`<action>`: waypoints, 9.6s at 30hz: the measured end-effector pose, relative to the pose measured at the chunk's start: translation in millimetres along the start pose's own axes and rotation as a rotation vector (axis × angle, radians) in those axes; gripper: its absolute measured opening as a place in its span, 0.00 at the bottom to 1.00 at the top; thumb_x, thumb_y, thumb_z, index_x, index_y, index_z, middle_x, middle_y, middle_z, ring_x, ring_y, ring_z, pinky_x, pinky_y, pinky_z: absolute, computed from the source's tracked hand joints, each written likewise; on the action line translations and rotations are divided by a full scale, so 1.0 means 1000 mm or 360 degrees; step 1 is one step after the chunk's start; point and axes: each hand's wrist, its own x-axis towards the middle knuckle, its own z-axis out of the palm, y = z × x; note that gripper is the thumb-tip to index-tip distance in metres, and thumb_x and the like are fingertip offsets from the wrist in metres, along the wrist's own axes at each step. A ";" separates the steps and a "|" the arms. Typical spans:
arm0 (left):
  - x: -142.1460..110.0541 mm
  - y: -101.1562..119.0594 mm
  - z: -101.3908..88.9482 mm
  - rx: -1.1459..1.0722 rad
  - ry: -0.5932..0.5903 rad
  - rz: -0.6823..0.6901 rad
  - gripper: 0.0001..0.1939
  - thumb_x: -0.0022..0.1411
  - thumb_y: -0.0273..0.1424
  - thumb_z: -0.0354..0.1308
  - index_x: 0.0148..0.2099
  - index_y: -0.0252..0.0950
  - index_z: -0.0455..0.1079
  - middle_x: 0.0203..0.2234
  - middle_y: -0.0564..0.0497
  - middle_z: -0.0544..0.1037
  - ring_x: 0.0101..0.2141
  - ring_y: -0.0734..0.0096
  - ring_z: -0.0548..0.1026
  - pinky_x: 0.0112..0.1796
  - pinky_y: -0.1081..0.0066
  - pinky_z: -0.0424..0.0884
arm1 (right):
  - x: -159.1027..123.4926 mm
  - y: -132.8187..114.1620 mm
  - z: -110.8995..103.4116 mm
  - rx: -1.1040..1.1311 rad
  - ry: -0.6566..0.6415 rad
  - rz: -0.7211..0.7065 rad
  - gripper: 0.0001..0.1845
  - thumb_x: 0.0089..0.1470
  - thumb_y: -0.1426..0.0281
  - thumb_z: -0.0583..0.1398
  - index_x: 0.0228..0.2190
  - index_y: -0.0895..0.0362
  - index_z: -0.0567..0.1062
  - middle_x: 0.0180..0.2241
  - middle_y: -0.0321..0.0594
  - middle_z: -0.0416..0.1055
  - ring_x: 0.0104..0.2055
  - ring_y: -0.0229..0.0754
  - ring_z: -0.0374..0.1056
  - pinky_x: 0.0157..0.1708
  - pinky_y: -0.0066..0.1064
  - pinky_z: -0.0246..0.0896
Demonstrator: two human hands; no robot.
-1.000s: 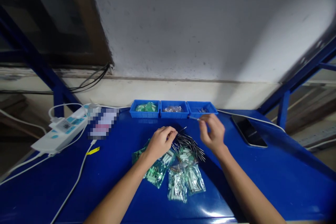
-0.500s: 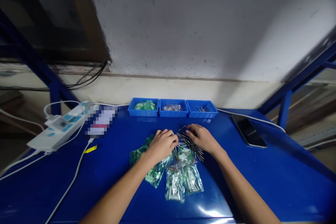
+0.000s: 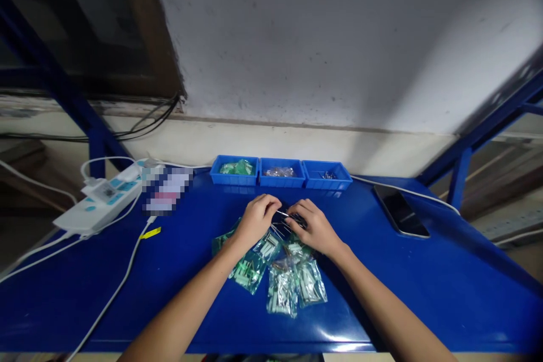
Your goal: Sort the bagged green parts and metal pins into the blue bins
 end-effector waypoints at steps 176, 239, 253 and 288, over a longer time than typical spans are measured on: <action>-0.002 0.000 -0.002 0.0323 -0.0716 -0.0040 0.10 0.66 0.27 0.44 0.36 0.37 0.66 0.35 0.50 0.69 0.35 0.69 0.71 0.37 0.71 0.64 | 0.005 0.013 -0.006 -0.0157 0.0286 0.0491 0.10 0.59 0.65 0.53 0.36 0.55 0.72 0.34 0.44 0.70 0.39 0.47 0.63 0.41 0.39 0.58; 0.016 -0.009 0.012 0.0234 -0.0277 -0.0194 0.10 0.66 0.31 0.42 0.36 0.37 0.63 0.32 0.48 0.72 0.35 0.65 0.72 0.38 0.67 0.66 | 0.002 0.011 0.000 0.0013 0.0146 0.0319 0.06 0.56 0.67 0.57 0.37 0.55 0.71 0.35 0.41 0.70 0.39 0.44 0.63 0.39 0.37 0.57; 0.013 0.001 0.017 0.0040 -0.0115 -0.0297 0.10 0.66 0.35 0.42 0.37 0.37 0.62 0.27 0.51 0.73 0.30 0.68 0.73 0.33 0.71 0.66 | 0.002 0.004 0.003 0.0060 0.0166 0.0279 0.09 0.60 0.68 0.52 0.32 0.56 0.70 0.32 0.42 0.69 0.36 0.44 0.61 0.37 0.37 0.56; 0.010 -0.010 0.013 0.0560 -0.0461 -0.0147 0.08 0.59 0.25 0.53 0.40 0.42 0.69 0.42 0.51 0.71 0.45 0.61 0.65 0.40 0.63 0.57 | 0.007 0.011 0.011 -0.0045 -0.0009 0.0349 0.09 0.57 0.67 0.55 0.39 0.55 0.72 0.35 0.43 0.69 0.39 0.46 0.61 0.40 0.39 0.57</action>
